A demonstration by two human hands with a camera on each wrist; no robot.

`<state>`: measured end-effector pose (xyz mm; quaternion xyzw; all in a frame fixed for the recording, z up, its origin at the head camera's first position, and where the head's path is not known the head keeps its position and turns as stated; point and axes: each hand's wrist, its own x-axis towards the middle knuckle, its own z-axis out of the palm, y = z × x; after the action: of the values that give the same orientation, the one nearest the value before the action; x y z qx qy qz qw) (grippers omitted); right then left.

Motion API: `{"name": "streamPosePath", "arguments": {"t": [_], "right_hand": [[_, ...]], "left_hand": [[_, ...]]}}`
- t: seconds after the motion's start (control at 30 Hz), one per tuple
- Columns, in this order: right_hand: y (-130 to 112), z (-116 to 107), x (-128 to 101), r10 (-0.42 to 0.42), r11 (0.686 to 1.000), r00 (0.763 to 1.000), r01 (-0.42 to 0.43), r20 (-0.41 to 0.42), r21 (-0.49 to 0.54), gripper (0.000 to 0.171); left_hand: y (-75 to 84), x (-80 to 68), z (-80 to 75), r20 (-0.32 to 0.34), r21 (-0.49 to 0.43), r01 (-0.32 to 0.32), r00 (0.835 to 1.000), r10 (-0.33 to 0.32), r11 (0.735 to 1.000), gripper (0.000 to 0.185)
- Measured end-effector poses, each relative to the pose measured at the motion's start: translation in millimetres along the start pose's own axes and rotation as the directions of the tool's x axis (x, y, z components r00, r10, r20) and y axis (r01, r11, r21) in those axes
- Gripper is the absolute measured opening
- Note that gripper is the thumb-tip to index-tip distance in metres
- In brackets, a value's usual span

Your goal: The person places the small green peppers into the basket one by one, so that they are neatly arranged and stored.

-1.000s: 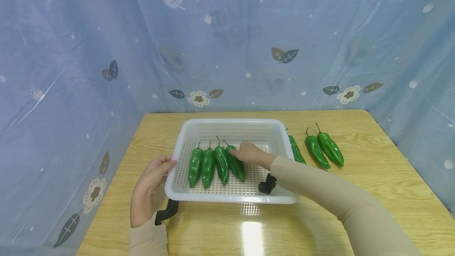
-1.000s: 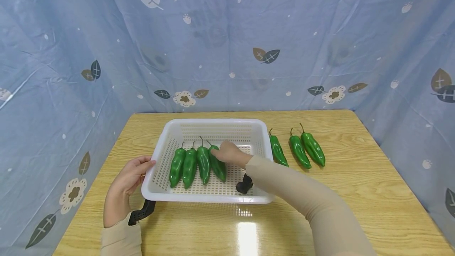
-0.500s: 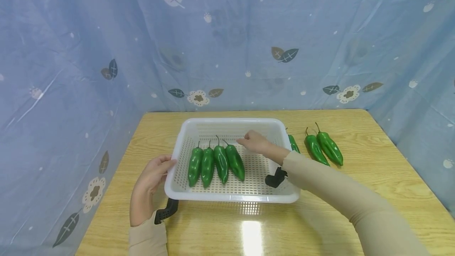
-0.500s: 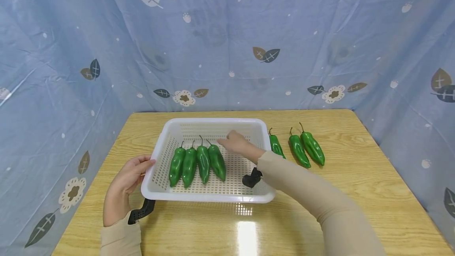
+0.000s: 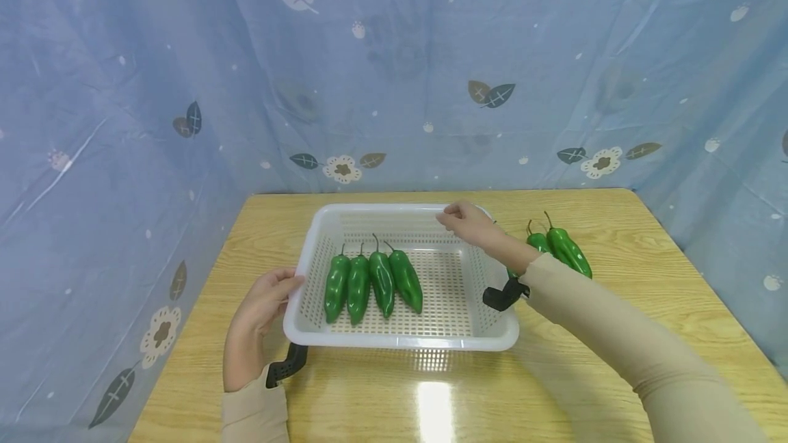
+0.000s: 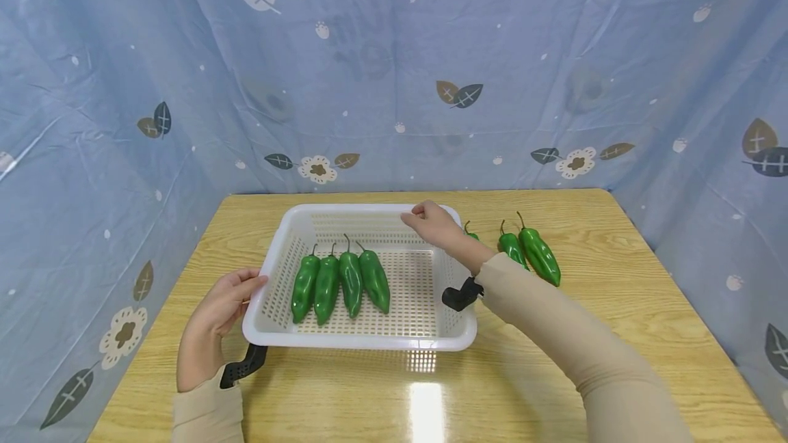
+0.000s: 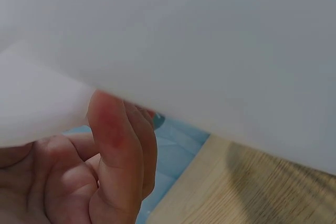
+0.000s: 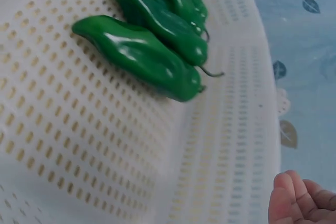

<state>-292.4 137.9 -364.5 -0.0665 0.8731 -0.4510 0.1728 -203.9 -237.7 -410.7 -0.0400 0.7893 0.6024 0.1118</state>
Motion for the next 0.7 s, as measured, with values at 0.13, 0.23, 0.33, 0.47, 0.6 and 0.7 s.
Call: {"name": "streamPosePath", "arguments": {"t": [0.13,0.23,0.33,0.47,0.6,0.7], "right_hand": [[3,-13,-4,-0.023,0.998,0.999,0.024,-0.022,0.066,0.058],[5,-25,-7,-0.017,0.996,0.999,0.021,-0.047,0.087,0.058],[7,-38,-11,0.002,0.994,0.998,0.005,-0.066,0.105,0.059],[16,-57,-17,0.033,0.995,0.995,-0.023,-0.099,0.100,0.066],[28,-74,-21,0.043,0.996,0.990,-0.032,-0.132,0.087,0.071],[40,-86,-23,0.057,0.996,0.985,-0.046,-0.161,0.071,0.074]], "left_hand": [[-0.8,0.1,-0.1,-0.002,0.003,-0.004,1.000,0.004,1.000,0.038],[-1.2,0.3,0.2,-0.004,0.003,-0.005,1.000,0.005,1.000,0.038],[-1.3,0.0,0.3,-0.004,0.002,-0.008,1.000,0.008,1.000,0.038],[-1.4,-0.1,0.2,0.002,0.005,-0.014,1.000,0.014,1.000,0.039],[-1.6,-0.1,-0.3,0.003,0.001,-0.009,1.000,0.009,1.000,0.039],[-2.1,-0.1,-0.6,0.007,-0.005,-0.007,1.000,0.007,1.000,0.039]]}}
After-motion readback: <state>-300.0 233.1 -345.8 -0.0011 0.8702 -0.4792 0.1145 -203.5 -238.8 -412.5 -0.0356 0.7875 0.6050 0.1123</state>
